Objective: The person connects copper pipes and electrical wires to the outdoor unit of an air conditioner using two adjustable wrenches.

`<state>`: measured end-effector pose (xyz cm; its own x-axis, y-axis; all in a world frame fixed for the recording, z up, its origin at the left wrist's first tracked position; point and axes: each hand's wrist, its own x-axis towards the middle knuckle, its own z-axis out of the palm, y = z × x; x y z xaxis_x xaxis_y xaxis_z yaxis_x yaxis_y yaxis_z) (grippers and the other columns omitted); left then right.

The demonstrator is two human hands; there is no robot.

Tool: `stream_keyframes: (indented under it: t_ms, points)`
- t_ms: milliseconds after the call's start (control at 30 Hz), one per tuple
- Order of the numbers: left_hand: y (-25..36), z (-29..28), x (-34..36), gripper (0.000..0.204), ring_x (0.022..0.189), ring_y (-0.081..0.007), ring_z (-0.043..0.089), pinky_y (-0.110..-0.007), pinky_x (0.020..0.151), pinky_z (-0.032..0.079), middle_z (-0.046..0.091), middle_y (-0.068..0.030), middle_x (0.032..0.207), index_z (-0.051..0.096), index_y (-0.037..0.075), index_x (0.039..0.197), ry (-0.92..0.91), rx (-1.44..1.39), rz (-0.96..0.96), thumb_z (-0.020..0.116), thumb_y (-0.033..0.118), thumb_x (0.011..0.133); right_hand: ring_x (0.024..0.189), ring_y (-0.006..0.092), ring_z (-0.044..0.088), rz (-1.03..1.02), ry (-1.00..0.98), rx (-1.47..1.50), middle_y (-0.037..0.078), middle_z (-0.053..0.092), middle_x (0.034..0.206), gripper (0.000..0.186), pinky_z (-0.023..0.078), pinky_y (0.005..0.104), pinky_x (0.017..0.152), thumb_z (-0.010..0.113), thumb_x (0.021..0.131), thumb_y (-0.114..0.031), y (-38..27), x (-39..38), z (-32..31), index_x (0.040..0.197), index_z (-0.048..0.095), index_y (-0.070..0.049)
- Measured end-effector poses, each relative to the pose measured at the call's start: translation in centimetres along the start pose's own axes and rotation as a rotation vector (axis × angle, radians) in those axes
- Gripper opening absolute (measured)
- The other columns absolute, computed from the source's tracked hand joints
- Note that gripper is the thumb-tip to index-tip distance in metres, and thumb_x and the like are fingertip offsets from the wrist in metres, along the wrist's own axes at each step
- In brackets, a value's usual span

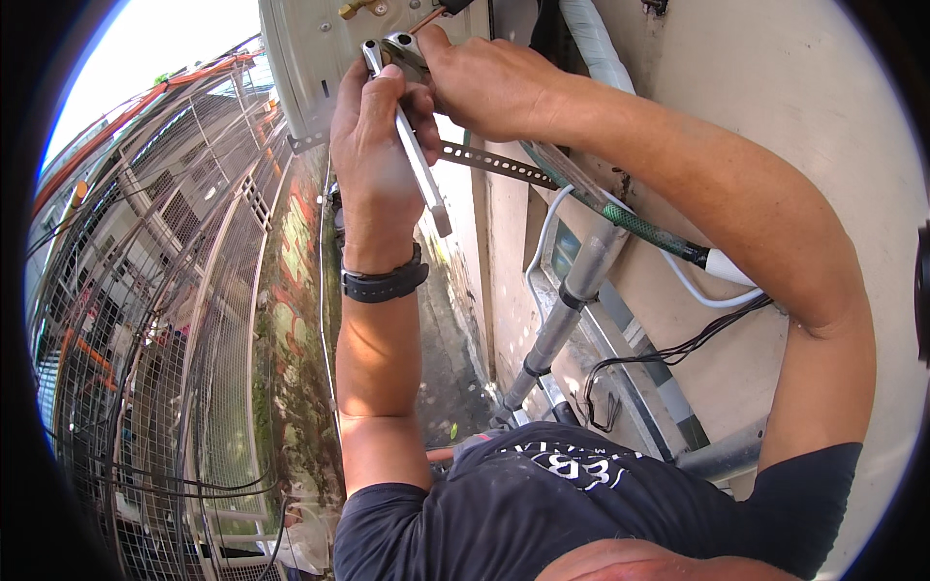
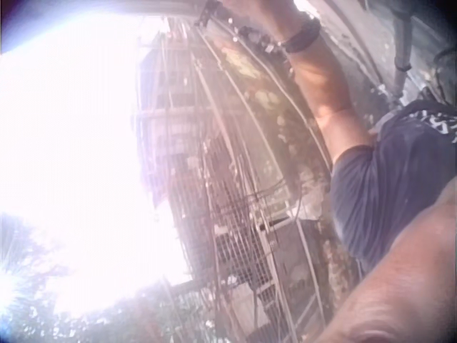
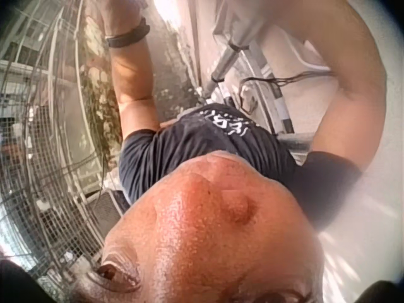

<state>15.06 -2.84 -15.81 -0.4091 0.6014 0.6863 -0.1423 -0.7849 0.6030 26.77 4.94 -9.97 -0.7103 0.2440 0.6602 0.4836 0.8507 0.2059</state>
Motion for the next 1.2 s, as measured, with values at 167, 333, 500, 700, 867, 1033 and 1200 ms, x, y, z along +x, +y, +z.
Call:
stream_keyframes:
  t_ms: [167, 333, 500, 700, 867, 1033, 1200]
  points:
    - [0.1, -0.3, 0.1, 0.023, 0.053, -0.0078, 0.055, -0.022, 0.044, 0.042, 0.062, -0.0026, 0.075, 0.057, 0.005, 0.115, -0.001, -0.039, 0.000, 0.054, 0.025, 0.104, 0.084, 0.0326, 0.075, 0.004, -0.643, 0.060, 0.025, 0.074, 0.092, 0.028, 0.059, 0.0433, 0.072, 0.055, 0.090, -0.010, -2.5, 4.5, -9.3, 0.103, 0.072, 0.008]
    - [0.0, 0.2, -0.1, 0.024, 0.054, -0.0079, 0.056, -0.023, 0.044, 0.042, 0.063, -0.0030, 0.075, 0.058, 0.005, 0.115, 0.020, 0.024, 0.027, 0.049, 0.025, 0.107, 0.085, 0.0337, 0.075, -0.077, -0.377, -0.068, 0.025, 0.074, 0.096, 0.031, 0.060, 0.0427, 0.077, 0.057, 0.089, -0.008, -2.2, 2.0, -6.6, 0.108, 0.073, 0.011]
    - [0.4, 0.2, -0.3, 0.029, 0.056, -0.0086, 0.057, -0.023, 0.045, 0.043, 0.063, -0.0045, 0.077, 0.057, 0.003, 0.118, 0.030, 0.119, 0.008, 0.046, 0.027, 0.108, 0.087, 0.0435, 0.073, 0.101, -0.172, 0.002, 0.031, 0.071, 0.090, 0.045, 0.058, 0.0504, 0.079, 0.058, 0.098, -0.017, -0.7, 0.2, -2.4, 0.131, 0.044, 0.009]
    - [0.6, -0.3, -0.3, 0.037, 0.057, -0.0102, 0.058, -0.024, 0.048, 0.044, 0.065, -0.0064, 0.079, 0.055, 0.001, 0.123, 0.025, 0.192, -0.017, 0.048, 0.033, 0.106, 0.084, 0.0455, 0.073, 0.093, -0.030, 0.051, 0.027, 0.073, 0.090, 0.034, 0.058, 0.0542, 0.076, 0.058, 0.099, -0.015, 0.1, -0.9, -0.2, 0.125, 0.044, 0.003]
    - [0.2, -0.7, -0.1, 0.047, 0.058, -0.0105, 0.055, -0.025, 0.052, 0.041, 0.062, -0.0054, 0.073, 0.060, 0.002, 0.115, 0.097, 0.300, -0.024, 0.055, 0.046, 0.101, 0.087, 0.0459, 0.073, 0.122, 0.061, 0.153, 0.029, 0.072, 0.092, 0.034, 0.058, 0.0527, 0.074, 0.056, 0.094, -0.005, 0.9, -1.2, 3.7, 0.123, 0.040, 0.000]
    - [-0.6, -1.6, 0.5, 0.045, 0.049, -0.0112, 0.057, -0.022, 0.044, 0.043, 0.062, -0.0057, 0.067, 0.062, 0.007, 0.085, 0.129, 0.300, 0.024, 0.066, 0.050, 0.097, 0.080, 0.0496, 0.070, 0.050, 0.188, 0.195, 0.030, 0.070, 0.082, 0.035, 0.055, 0.0575, 0.069, 0.059, 0.094, -0.005, 1.6, -1.2, 5.6, 0.120, 0.038, 0.001]
    - [-2.1, -3.7, 1.6, 0.051, 0.059, -0.0127, 0.063, -0.026, 0.054, 0.052, 0.064, -0.0073, 0.074, 0.069, 0.002, 0.099, 0.065, 0.500, 0.328, 0.066, 0.053, 0.097, 0.082, 0.0461, 0.073, 0.087, 0.066, 0.096, 0.029, 0.072, 0.086, 0.034, 0.057, 0.0546, 0.072, 0.060, 0.091, -0.004, 0.5, -1.6, 1.9, 0.121, 0.046, 0.002]
